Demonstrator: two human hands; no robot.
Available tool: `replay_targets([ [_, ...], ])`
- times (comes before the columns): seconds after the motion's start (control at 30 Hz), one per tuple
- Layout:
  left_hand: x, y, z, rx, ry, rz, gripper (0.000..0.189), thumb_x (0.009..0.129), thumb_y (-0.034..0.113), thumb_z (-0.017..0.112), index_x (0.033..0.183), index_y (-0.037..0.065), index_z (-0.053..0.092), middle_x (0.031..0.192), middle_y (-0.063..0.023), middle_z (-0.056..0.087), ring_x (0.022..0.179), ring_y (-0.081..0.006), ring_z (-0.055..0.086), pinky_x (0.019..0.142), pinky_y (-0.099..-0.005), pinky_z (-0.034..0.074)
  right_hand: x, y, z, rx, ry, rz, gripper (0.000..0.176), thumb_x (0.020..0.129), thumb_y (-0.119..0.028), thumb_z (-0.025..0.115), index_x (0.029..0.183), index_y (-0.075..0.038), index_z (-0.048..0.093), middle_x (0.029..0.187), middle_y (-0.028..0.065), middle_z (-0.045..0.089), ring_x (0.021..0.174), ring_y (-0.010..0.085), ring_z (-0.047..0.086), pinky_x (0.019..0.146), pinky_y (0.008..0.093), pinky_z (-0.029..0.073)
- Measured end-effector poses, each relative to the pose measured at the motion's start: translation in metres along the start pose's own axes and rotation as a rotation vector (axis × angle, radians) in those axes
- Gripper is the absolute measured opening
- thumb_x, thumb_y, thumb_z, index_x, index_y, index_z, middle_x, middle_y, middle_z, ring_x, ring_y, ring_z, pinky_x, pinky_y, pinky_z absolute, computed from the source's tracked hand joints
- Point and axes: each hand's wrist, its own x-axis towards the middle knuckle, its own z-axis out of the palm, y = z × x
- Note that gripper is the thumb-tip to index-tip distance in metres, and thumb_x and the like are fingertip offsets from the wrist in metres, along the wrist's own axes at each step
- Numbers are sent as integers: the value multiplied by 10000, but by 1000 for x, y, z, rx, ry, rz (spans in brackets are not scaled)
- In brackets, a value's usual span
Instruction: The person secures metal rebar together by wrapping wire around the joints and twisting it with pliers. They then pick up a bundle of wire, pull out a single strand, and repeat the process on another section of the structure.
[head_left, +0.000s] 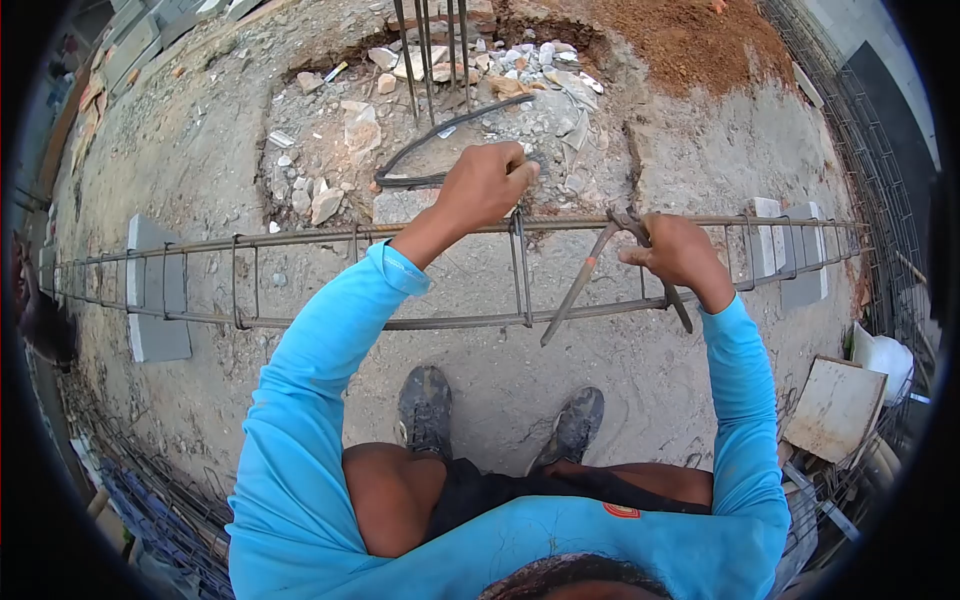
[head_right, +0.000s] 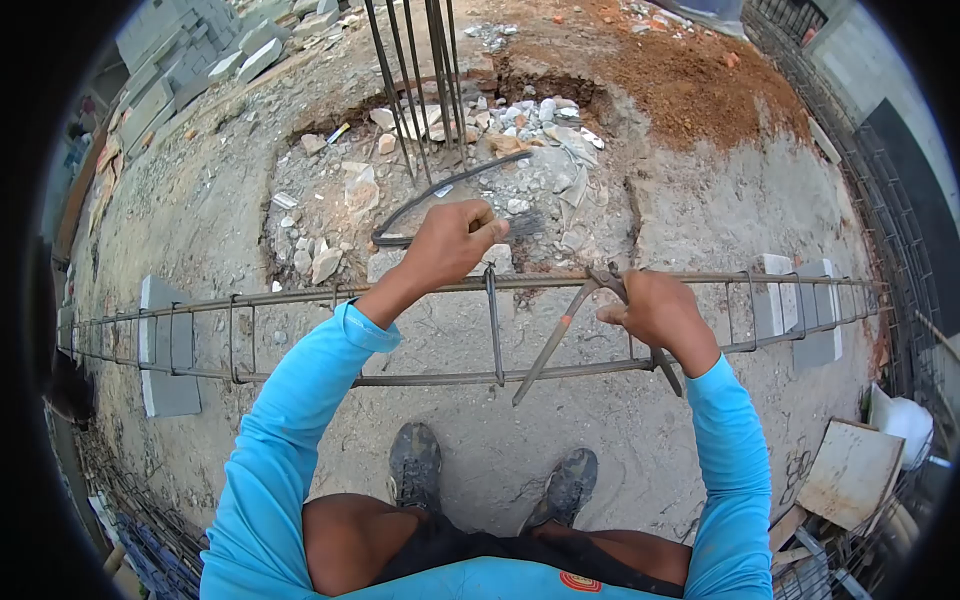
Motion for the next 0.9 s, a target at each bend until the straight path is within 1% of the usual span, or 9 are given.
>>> replay_targets([
  [0.13, 16, -7, -18, -561, 219, -327, 374, 988, 320, 620, 797, -2, 605, 635, -74, 616, 558, -117, 589, 530, -265, 486, -2, 6, 26, 48, 78, 65, 357, 839, -318, 748, 966, -13, 613, 862, 237, 668, 853, 423, 647, 731, 526, 484],
  [0.23, 16, -12, -42, -440, 268, -181, 376, 991, 340, 617, 819, 6, 612, 641, -70, 622, 588, -123, 621, 534, -269, 494, -6, 7, 18, 244, 197, 19, 288, 834, -220, 757, 965, 3, 631, 847, 186, 675, 775, 380, 638, 681, 457, 476],
  [0.33, -10, 29, -55, -447, -63, -200, 418, 974, 414, 636, 920, 0, 645, 704, -79, 660, 626, -125, 643, 549, -278, 498, -16, -15, -22, 675, 388, -162, 175, 805, -67, 745, 966, -19, 691, 793, 111, 641, 718, 287, 577, 677, 389, 474],
  [0.43, -26, 63, -53, -534, -466, -331, 1026, 895, 801, 389, 1202, -162, 567, 1006, -333, 674, 832, -337, 729, 675, -382, 606, -28, -34, -67, 526, 660, -482, 188, 769, -64, 764, 948, -54, 707, 832, 72, 658, 779, 231, 597, 697, 374, 475],
  [0.5, -27, 75, -54, -649, -622, -458, 1109, 893, 826, 283, 1191, -211, 539, 975, -373, 647, 832, -398, 729, 610, -432, 611, -38, -48, -92, 370, 880, -576, 174, 760, -77, 765, 926, -77, 713, 856, 47, 662, 816, 211, 598, 718, 362, 473],
  [0.57, -27, 83, -53, -675, -732, -470, 1060, 911, 805, 285, 1222, -173, 548, 999, -353, 656, 837, -377, 730, 668, -423, 619, -54, -62, -110, 201, 1058, -663, 160, 750, -90, 765, 904, -100, 719, 881, 23, 666, 853, 190, 600, 739, 350, 471],
  [0.7, -32, 108, -58, -1331, -819, -325, 914, 925, 761, 373, 1282, -60, 552, 1039, -201, 679, 934, -273, 705, 778, -375, 597, -59, -85, -109, 12, 1129, -894, 147, 750, -119, 733, 890, -118, 689, 990, 12, 660, 960, 203, 607, 839, 341, 483],
  [0.77, -31, 113, -56, -1344, -521, -186, 811, 937, 694, 467, 1319, -21, 505, 1034, -131, 652, 925, -240, 687, 755, -365, 593, -44, -87, -96, -20, 1101, -950, 148, 755, -132, 723, 893, -112, 675, 1032, 22, 655, 994, 217, 612, 867, 347, 488],
  [0.9, -26, 112, -50, -1313, -454, -260, 530, 1025, 488, 457, 1263, 14, 483, 1039, -131, 626, 835, -228, 711, 679, -395, 648, -13, -81, -78, 207, 891, -968, 179, 779, -53, 699, 953, -44, 657, 1096, 90, 638, 1077, 264, 625, 918, 401, 494],
])
